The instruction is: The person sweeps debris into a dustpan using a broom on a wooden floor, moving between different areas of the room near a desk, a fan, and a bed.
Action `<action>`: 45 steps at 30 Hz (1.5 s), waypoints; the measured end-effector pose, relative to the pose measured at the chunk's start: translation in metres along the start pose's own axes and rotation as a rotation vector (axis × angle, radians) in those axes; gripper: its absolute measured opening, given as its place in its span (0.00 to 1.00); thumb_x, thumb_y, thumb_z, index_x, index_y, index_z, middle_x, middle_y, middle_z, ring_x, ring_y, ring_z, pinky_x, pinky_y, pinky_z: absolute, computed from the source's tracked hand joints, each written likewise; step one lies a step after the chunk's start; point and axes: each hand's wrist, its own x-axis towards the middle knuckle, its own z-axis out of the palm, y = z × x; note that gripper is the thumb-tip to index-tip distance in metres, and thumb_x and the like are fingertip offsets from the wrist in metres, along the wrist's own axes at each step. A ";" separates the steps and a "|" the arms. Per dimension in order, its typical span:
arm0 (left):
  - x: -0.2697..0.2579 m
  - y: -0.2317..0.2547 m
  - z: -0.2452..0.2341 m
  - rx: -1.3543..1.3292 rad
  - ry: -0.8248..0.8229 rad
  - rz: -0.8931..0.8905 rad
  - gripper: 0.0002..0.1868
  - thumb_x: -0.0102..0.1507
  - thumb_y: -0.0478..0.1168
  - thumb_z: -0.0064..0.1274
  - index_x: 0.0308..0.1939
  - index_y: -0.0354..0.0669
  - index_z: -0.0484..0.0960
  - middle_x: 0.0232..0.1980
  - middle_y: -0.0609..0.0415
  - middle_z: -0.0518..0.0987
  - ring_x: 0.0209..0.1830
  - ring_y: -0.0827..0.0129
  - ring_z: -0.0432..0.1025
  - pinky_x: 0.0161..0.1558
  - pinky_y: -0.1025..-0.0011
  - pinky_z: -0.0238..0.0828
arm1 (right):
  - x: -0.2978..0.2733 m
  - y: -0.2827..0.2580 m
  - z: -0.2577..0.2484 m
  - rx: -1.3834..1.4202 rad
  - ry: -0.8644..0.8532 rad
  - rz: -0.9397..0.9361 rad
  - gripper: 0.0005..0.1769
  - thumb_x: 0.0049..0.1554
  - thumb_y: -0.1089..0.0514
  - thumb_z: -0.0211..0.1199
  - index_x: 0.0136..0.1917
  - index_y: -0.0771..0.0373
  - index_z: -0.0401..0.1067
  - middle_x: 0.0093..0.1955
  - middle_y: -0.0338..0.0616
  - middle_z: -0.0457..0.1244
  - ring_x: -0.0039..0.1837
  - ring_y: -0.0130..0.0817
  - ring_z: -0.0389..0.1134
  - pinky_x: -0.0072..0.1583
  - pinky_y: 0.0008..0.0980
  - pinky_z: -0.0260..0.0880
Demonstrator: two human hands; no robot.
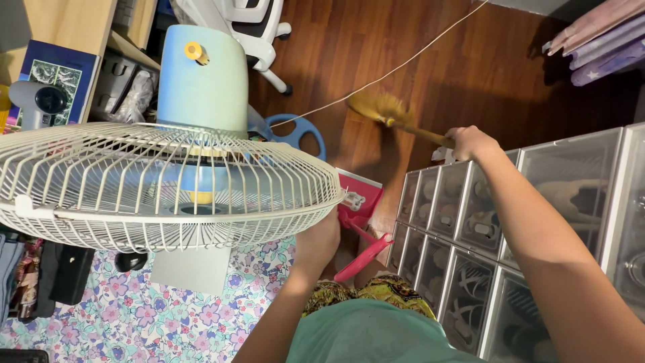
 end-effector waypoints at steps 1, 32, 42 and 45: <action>0.006 0.003 0.001 0.001 0.001 -0.003 0.19 0.61 0.31 0.49 0.56 0.37 0.81 0.51 0.37 0.80 0.52 0.42 0.74 0.56 0.49 0.66 | 0.003 -0.003 -0.001 0.008 0.000 0.031 0.41 0.49 0.68 0.60 0.75 0.47 0.67 0.67 0.49 0.67 0.66 0.47 0.70 0.62 0.42 0.75; 0.004 0.040 0.048 -0.169 -0.426 -0.132 0.32 0.61 0.55 0.59 0.60 0.40 0.69 0.61 0.41 0.74 0.59 0.47 0.72 0.55 0.52 0.69 | 0.048 0.032 -0.011 -0.284 -0.245 -0.386 0.43 0.45 0.65 0.71 0.70 0.32 0.70 0.82 0.36 0.47 0.72 0.47 0.59 0.67 0.42 0.63; -0.062 0.053 0.090 -0.179 -0.756 -0.451 0.44 0.59 0.60 0.60 0.73 0.53 0.59 0.57 0.40 0.74 0.48 0.45 0.77 0.44 0.51 0.75 | 0.062 0.041 -0.031 0.111 -0.169 0.086 0.37 0.53 0.63 0.65 0.76 0.49 0.67 0.65 0.52 0.67 0.57 0.48 0.71 0.55 0.45 0.77; -0.060 0.053 0.101 -0.147 -0.773 -0.465 0.39 0.62 0.58 0.56 0.74 0.56 0.61 0.49 0.43 0.80 0.43 0.46 0.79 0.43 0.49 0.75 | 0.086 0.036 0.004 0.181 -0.142 0.155 0.32 0.55 0.58 0.68 0.73 0.54 0.70 0.64 0.51 0.69 0.55 0.46 0.76 0.54 0.44 0.81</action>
